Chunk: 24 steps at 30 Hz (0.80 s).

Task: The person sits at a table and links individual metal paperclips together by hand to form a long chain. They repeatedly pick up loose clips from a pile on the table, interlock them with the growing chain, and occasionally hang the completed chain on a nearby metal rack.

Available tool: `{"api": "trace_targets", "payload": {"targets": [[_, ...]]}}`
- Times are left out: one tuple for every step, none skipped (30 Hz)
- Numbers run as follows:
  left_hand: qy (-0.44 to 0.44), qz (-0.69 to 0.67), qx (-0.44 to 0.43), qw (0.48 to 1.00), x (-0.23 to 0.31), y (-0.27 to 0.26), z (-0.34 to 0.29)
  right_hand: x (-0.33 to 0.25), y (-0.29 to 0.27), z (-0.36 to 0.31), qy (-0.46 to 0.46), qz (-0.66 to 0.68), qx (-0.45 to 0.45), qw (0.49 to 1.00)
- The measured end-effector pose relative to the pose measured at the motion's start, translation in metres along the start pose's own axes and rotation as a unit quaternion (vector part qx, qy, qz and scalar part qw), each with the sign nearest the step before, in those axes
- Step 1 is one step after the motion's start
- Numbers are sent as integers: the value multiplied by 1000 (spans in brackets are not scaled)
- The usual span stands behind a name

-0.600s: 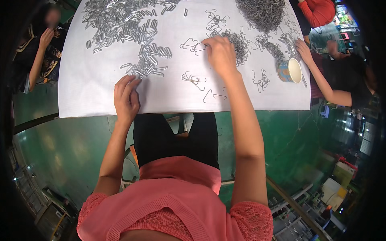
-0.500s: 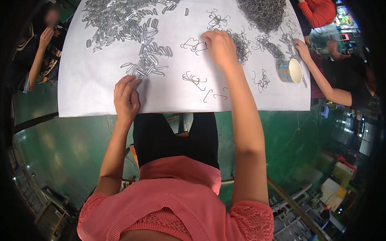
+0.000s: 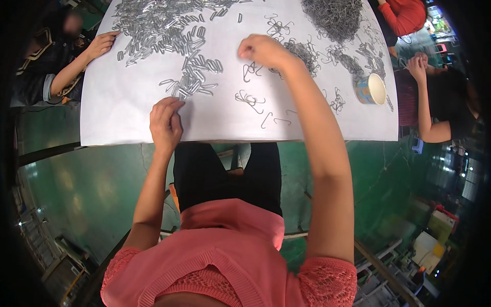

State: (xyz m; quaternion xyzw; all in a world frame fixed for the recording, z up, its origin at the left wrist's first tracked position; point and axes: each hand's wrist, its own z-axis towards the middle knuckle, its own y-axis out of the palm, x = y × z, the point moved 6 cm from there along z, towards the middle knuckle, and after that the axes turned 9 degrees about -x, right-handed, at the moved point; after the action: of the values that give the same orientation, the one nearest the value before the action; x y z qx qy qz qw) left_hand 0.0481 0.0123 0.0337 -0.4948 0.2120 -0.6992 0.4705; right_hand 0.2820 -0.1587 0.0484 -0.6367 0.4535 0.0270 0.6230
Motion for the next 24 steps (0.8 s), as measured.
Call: {"api": "trace_targets", "payload": {"targets": [[1,0,-2,1000,1,-1,1,4,-4,-5,32,-11,5,999],[1,1,-4,1000,2,-1,1,9,-7,-9,64,-21,10,998],[2,1,-4,1000,2,-1,1,15,-11,-13,97,-32,18,995],[2,1,-3,1000,1,1,0,18,-6,-13,70,-46,18,996],[3,1,-1,1000,1,1,0,22,-3,-15,78,-56,13,995],[3,0,-1,1000,1,1,-1,18,1,-16,84,-68,5,994],[3,-1,-1,1000,1,1,-1,13,5,-17,90,-80,-2,993],[3,-2,0,1000,1,1,-1,8,6,-18,97,-76,-1,992],[3,-2,1,1000,1,1,-1,3,10,-18,90,-92,-18,992],[3,-2,2,1000,1,1,-1,-1,14,-18,83,-109,-36,990],[4,-2,3,1000,1,1,-1,-4,17,-18,76,-125,-53,988],[3,-1,3,1000,1,1,-1,-4,15,-17,57,-69,-28,996],[2,-1,3,1000,0,1,-1,-2,11,-17,38,-13,-4,999],[1,0,3,1000,-1,1,-1,-1,7,-18,19,44,21,999],[1,1,3,1000,-1,2,-2,1,2,-20,38,25,40,998],[2,3,2,1000,-1,1,-2,4,-5,-24,57,7,60,997],[2,4,2,1000,-1,1,-2,8,-11,-28,76,-11,80,994],[3,3,3,1000,-2,2,-2,11,-15,-30,86,-54,80,992],[4,2,3,1000,-2,2,-3,15,-14,-31,108,-69,64,990],[5,0,4,1000,-3,3,-3,18,-12,-33,130,-84,49,987],[6,1,4,1000,-2,2,-3,19,-10,-35,151,-99,31,983],[6,2,3,1000,-1,1,-3,19,-8,-35,152,-82,30,984],[6,2,3,1000,0,1,-2,21,-4,-34,152,-66,30,986],[6,0,2,1000,0,0,-2,22,-1,-33,152,-48,30,987]]}}
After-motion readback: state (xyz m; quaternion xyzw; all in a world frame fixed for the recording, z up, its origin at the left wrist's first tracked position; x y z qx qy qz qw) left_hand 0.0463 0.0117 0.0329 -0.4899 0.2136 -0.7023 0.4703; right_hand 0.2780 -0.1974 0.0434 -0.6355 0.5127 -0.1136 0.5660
